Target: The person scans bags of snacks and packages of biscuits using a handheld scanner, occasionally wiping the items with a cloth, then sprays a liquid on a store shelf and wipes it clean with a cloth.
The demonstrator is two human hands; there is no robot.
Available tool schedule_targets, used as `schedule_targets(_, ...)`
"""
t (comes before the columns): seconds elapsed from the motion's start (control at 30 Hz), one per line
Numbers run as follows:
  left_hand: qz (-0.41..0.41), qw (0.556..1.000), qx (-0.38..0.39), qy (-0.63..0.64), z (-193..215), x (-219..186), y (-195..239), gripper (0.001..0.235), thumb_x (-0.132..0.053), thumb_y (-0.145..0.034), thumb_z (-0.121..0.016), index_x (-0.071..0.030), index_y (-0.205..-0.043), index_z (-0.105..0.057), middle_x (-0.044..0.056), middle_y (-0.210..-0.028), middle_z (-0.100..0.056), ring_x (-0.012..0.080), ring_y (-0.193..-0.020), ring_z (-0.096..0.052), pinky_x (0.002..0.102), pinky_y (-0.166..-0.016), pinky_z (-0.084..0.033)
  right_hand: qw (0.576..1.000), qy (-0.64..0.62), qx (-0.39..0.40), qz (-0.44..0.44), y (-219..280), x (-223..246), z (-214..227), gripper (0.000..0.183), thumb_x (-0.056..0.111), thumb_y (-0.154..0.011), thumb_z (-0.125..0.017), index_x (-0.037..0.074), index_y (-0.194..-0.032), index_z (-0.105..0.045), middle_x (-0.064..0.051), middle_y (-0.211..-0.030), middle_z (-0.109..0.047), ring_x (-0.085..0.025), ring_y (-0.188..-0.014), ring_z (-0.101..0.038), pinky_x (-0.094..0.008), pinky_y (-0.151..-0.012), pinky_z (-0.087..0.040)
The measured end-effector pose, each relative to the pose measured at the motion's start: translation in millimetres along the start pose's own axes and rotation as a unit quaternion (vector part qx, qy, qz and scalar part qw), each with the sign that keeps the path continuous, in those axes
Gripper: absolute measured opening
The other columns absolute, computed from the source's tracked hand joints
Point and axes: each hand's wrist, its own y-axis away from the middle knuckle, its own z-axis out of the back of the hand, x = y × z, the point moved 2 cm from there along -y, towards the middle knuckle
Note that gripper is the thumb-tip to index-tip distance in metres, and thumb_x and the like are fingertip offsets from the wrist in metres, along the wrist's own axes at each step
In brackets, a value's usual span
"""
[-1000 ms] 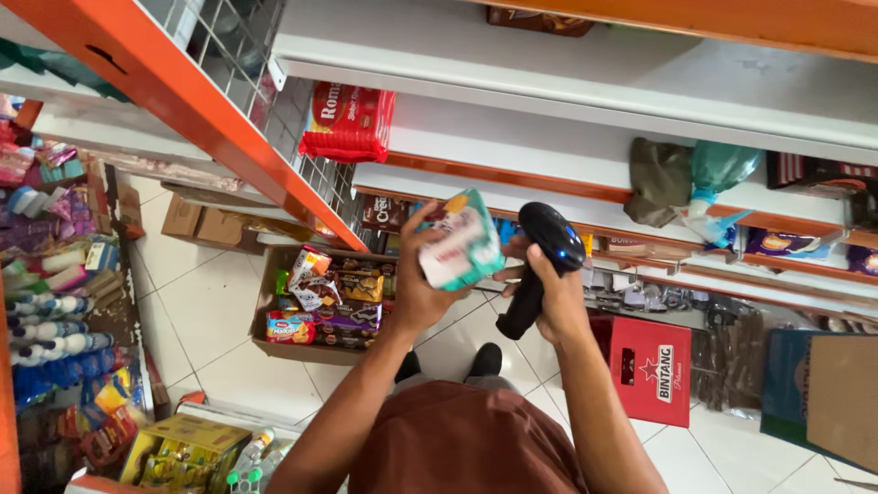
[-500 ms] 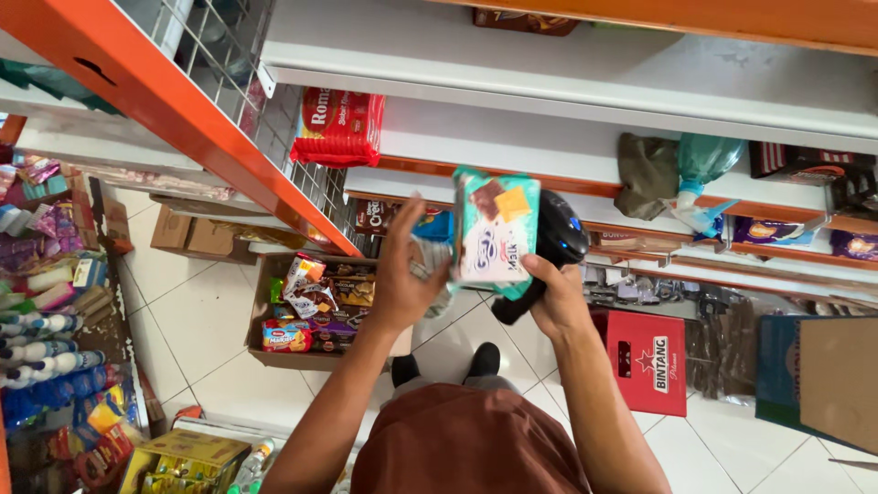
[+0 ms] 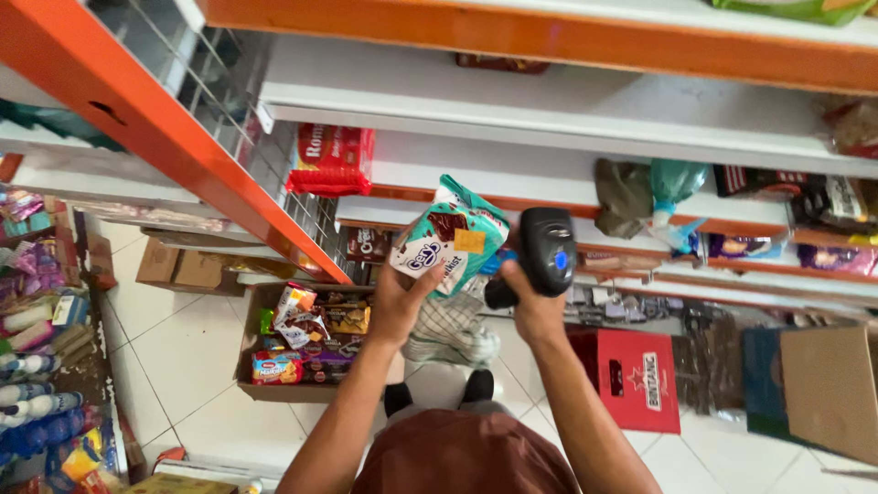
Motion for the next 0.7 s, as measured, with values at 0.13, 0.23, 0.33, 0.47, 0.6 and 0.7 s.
schedule_targets(0.13, -0.011, 0.999, -0.021, -0.045, 11, -47, -11, 0.076, -0.013, -0.087, -0.077, -0.002, -0.152, -0.039, 0.013, -0.133, -0.064, 0.0181, -0.119, -0.064, 0.032, -0.102, -0.054, 0.995, -0.027, 0.071, 0.066, -16, 55, -36, 0.059, 0.013, -0.087, -0.079, 0.005, -0.139, -0.055, -0.006, -0.125, -0.067, -0.016, -0.105, -0.069, -0.032, -0.091, -0.059)
schedule_targets(0.23, -0.054, 0.991, -0.022, -0.119, 18, -77, -27, 0.066, -0.009, -0.086, -0.079, 0.004, -0.143, -0.048, 0.013, -0.132, -0.064, 0.0178, -0.119, -0.065, 0.032, -0.102, -0.054, 0.980, 0.135, 0.108, 0.098, -26, 83, -70, 0.060, 0.012, -0.087, -0.078, 0.004, -0.141, -0.054, -0.003, -0.133, -0.066, -0.010, -0.099, -0.065, -0.027, -0.084, -0.055)
schedule_targets(0.33, -0.102, 0.988, -0.056, -0.106, 22, -101, -43, 0.065, -0.008, -0.085, -0.080, -0.002, -0.138, -0.043, 0.012, -0.125, -0.065, 0.0165, -0.114, -0.066, 0.032, -0.098, -0.055, 0.962, 0.128, 0.117, 0.210, -32, 95, -107, 0.049, 0.005, -0.093, -0.078, 0.000, -0.137, -0.057, -0.007, -0.129, -0.067, -0.010, -0.112, -0.063, -0.028, -0.096, -0.054)
schedule_targets(0.47, -0.243, 0.928, -0.126, -0.253, 24, -141, -63, 0.043, -0.014, -0.090, -0.084, 0.000, -0.123, -0.060, 0.009, -0.117, -0.064, 0.0096, -0.097, -0.061, 0.027, -0.085, -0.052, 0.976, 0.126, 0.067, 0.163, -43, 99, -142, 0.044, 0.005, -0.092, -0.077, 0.003, -0.134, -0.066, -0.002, -0.090, -0.065, -0.009, -0.073, -0.056, -0.027, -0.064, -0.047)
schedule_targets(0.6, -0.301, 0.871, -0.215, -0.323, 25, -180, -84, 0.041, -0.021, -0.088, -0.085, 0.001, -0.116, -0.067, 0.004, -0.110, -0.061, 0.0047, -0.074, -0.055, 0.022, -0.067, -0.048, 0.947, 0.160, 0.069, 0.271, -63, 108, -174, 0.027, 0.009, -0.092, -0.082, 0.002, -0.114, -0.068, -0.002, -0.098, -0.070, -0.011, -0.085, -0.065, -0.029, -0.076, -0.055)
schedule_targets(0.7, -0.334, 0.836, -0.245, -0.361, 23, -199, -100, 0.043, -0.022, -0.086, -0.084, 0.002, -0.117, -0.068, 0.006, -0.112, -0.063, 0.0090, -0.069, -0.049, 0.023, -0.066, -0.045, 0.917, 0.161, 0.091, 0.353, -70, 124, -196, 0.039, 0.011, -0.090, -0.081, 0.002, -0.120, -0.058, -0.005, -0.105, -0.067, -0.014, -0.093, -0.064, -0.030, -0.083, -0.054)
